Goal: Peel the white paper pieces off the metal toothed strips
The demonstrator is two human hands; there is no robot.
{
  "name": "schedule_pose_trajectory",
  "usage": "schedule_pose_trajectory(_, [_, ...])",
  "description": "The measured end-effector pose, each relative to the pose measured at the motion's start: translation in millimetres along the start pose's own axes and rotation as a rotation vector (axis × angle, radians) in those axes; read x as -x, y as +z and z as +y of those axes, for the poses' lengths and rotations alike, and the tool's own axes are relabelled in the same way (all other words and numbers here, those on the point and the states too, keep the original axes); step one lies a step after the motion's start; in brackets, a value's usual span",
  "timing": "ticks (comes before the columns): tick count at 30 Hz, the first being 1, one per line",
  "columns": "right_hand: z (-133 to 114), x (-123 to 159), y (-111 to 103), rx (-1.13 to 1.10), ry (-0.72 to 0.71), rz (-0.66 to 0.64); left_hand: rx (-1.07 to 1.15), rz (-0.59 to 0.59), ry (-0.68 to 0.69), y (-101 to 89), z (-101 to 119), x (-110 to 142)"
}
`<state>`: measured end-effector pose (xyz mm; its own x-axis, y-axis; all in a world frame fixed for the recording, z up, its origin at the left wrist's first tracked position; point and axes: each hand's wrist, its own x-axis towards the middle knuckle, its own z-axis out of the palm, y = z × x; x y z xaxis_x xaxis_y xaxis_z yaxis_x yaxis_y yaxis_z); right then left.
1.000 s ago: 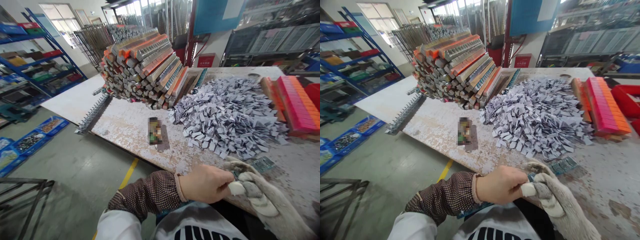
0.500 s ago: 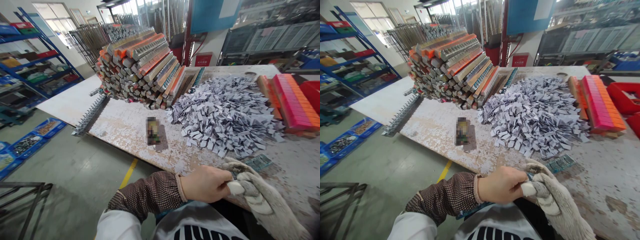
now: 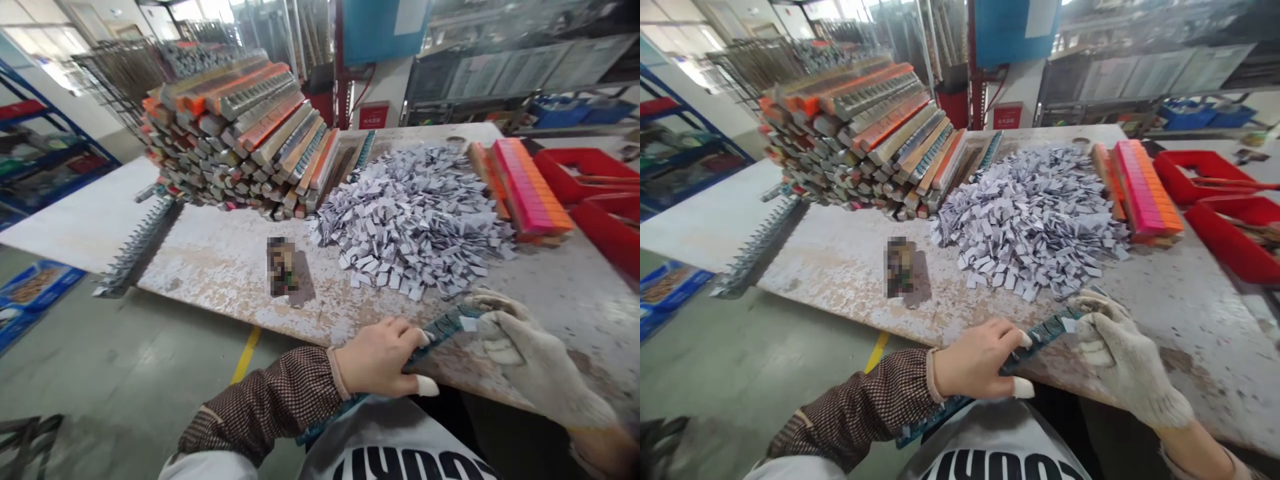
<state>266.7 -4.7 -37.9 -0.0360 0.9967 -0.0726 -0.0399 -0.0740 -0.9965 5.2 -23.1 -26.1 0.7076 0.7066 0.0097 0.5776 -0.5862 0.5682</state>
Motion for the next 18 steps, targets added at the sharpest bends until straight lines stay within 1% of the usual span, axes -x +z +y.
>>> schedule_pose_trajectory(1, [2.0,-2.7,-3.4,0.050,-0.018,-0.003,-0.002,-0.019,-0.002,1.3,-1.1,2.8])
schedule_pose_trajectory(2, [5.1,-4.3,-6.6,0.160,-0.088,-0.004,0.002,-0.042,-0.008,2.3,-2.0,5.0])
schedule_pose_trajectory(4, [13.2,-4.8,-12.4,0.462,-0.301,0.024,0.014,-0.076,-0.036,3.3,-3.3,7.2])
schedule_pose_trajectory(6, [20.5,-3.3,-16.2,0.726,-0.482,0.044,0.016,-0.101,-0.065,3.4,-4.2,7.1])
schedule_pose_trajectory(10, [27.6,-4.1,-15.8,1.093,-0.787,0.032,0.022,-0.136,-0.102,4.1,-4.8,5.3])
schedule_pose_trajectory(11, [28.3,-5.5,-14.5,1.152,-0.842,0.028,0.029,-0.138,-0.106,4.4,-4.7,5.1])
schedule_pose_trajectory(13, [29.2,-8.6,-11.3,1.195,-0.879,0.007,0.041,-0.141,-0.113,5.1,-4.7,5.1])
schedule_pose_trajectory(18, [27.7,-11.8,0.4,1.260,-0.855,-0.097,0.065,-0.130,-0.126,6.9,-5.7,5.9])
